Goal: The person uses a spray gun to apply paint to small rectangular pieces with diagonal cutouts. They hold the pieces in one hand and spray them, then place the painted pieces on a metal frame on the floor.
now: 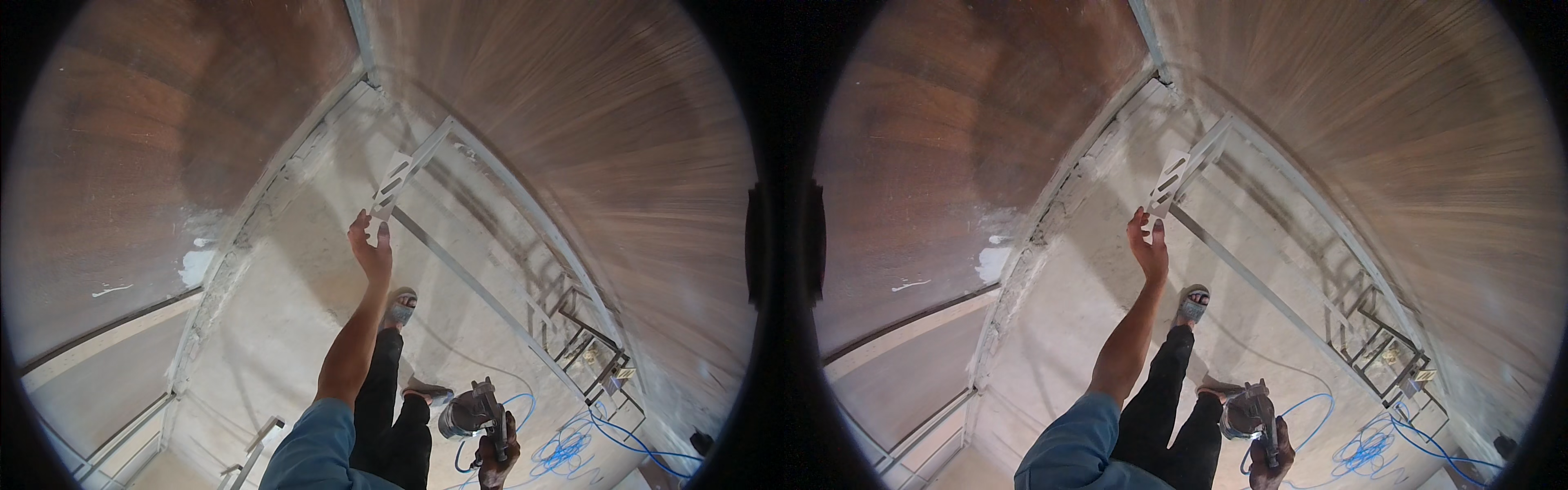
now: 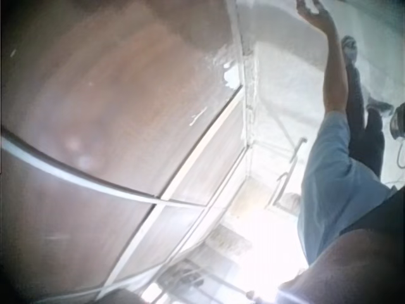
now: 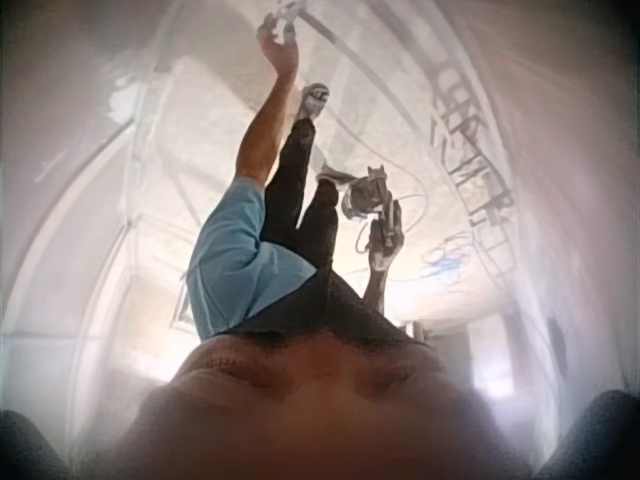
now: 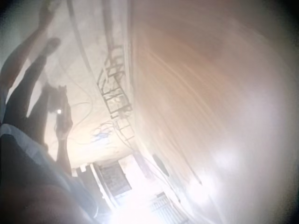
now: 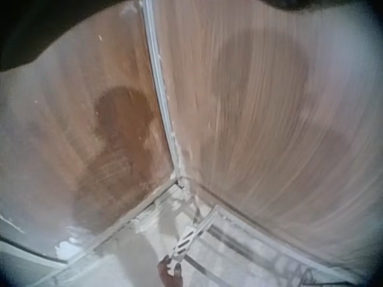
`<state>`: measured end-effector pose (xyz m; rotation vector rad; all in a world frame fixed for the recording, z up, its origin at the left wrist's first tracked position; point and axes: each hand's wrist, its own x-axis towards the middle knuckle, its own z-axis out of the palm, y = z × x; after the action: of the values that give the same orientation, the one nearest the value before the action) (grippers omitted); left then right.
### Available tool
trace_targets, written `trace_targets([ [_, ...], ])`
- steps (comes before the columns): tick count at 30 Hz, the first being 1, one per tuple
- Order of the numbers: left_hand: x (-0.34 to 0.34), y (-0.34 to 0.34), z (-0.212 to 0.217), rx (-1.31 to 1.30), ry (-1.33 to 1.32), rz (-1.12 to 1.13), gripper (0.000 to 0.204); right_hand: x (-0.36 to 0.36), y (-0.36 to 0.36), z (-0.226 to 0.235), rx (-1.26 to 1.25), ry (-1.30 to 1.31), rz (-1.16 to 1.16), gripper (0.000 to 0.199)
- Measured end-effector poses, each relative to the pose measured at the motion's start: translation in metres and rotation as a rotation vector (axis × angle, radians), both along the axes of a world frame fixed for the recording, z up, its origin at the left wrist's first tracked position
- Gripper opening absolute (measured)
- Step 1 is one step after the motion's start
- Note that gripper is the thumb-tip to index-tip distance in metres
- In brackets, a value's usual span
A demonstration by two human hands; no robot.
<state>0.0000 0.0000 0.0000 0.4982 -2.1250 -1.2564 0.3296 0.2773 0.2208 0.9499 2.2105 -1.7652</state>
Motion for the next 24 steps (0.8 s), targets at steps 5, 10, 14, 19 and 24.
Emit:
trace_targets([
  [5,0.05,0.111,-0.107,0.404,0.013,0.055,0.04,0.052,0.116,-0.116,0.012,0.022,-0.021,0.067],
  [10,0.024,0.042,-0.092,0.392,-0.202,0.051,0.042,-0.01,0.055,-0.064,-0.058,-0.023,0.044,0.069],
  [14,0.04,-0.043,-0.034,-0.028,-0.866,-0.426,0.036,-0.097,-0.052,0.059,-0.008,-0.015,-0.042,0.066],
  [19,0.106,-0.11,0.068,-0.175,-0.888,-0.963,0.033,-0.162,-0.14,0.197,-0.042,-0.003,-0.269,0.062],
  [24,0.178,0.023,0.113,-0.205,-0.999,-0.798,0.027,-0.119,0.013,0.238,-0.043,0.086,-0.098,0.054],
])
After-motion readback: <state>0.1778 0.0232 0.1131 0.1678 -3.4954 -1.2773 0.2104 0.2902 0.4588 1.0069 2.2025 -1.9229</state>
